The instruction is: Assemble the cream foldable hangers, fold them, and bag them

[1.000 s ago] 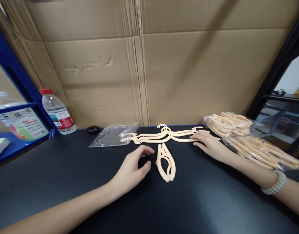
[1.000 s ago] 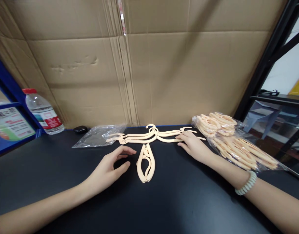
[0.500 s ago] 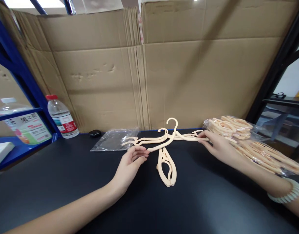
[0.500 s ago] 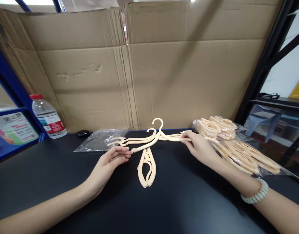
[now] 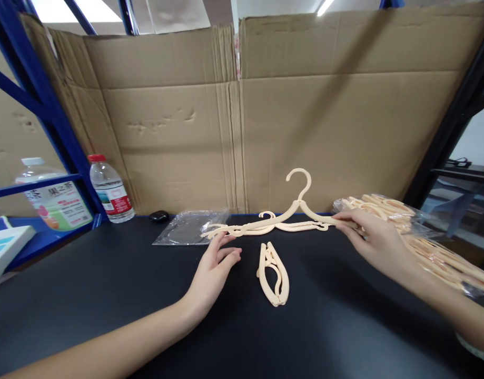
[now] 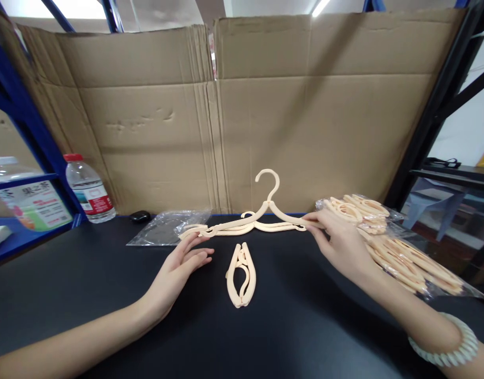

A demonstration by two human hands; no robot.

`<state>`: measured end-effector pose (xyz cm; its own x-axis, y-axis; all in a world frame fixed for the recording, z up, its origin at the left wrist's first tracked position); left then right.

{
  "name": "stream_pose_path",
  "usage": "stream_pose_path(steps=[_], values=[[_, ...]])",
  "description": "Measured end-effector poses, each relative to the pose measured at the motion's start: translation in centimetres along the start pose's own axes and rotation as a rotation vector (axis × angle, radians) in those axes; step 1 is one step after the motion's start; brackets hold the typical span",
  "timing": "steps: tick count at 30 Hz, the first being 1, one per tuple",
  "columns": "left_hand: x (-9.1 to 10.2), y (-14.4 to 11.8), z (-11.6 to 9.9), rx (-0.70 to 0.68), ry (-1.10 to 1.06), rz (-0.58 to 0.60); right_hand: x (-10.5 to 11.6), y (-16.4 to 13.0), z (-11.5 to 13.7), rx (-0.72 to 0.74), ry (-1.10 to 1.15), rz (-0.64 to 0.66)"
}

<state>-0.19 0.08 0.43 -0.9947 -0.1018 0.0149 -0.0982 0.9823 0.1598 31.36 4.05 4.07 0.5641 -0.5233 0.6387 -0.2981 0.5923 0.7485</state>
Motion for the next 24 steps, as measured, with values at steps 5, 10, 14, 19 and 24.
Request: stream_pose_path(steps=[5, 10, 14, 19, 24], values=[[0.0, 0.2, 0.5, -0.044, 0.022, 0.064, -0.7, -0.8, 1.4, 0.104, -0.045, 0.125], [0.1, 0.1, 0.4, -0.137, 0.164, 0.116, -0.9, -1.0, 1.9, 0.113, -0.043, 0.188], [0.0, -0.3, -0.3, -0.235, 0.424, 0.117, -1.0, -1.1, 2.3, 0.114, -0.033, 0.199], [-0.2, -0.5, -0.6, -0.293, 0.338, 0.177, -1.4, -1.5, 3.0, 0.119, 0.058, 0.251], [0.0, -0.2, -0.4, -0.161, 0.205, 0.123, -1.6, -1.5, 3.0, 0.247, 0.066, 0.229]])
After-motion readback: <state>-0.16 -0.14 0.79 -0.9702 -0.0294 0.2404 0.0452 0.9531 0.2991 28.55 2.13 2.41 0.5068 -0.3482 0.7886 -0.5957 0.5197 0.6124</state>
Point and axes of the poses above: each hand's wrist, its own y-axis towards the middle knuckle, its own x-axis out of the back of the hand, z = x × y, the point moved 2 cm from there along y, towards the middle knuckle, and after that the axes turned 1 degree about x, right-handed, at the moved point
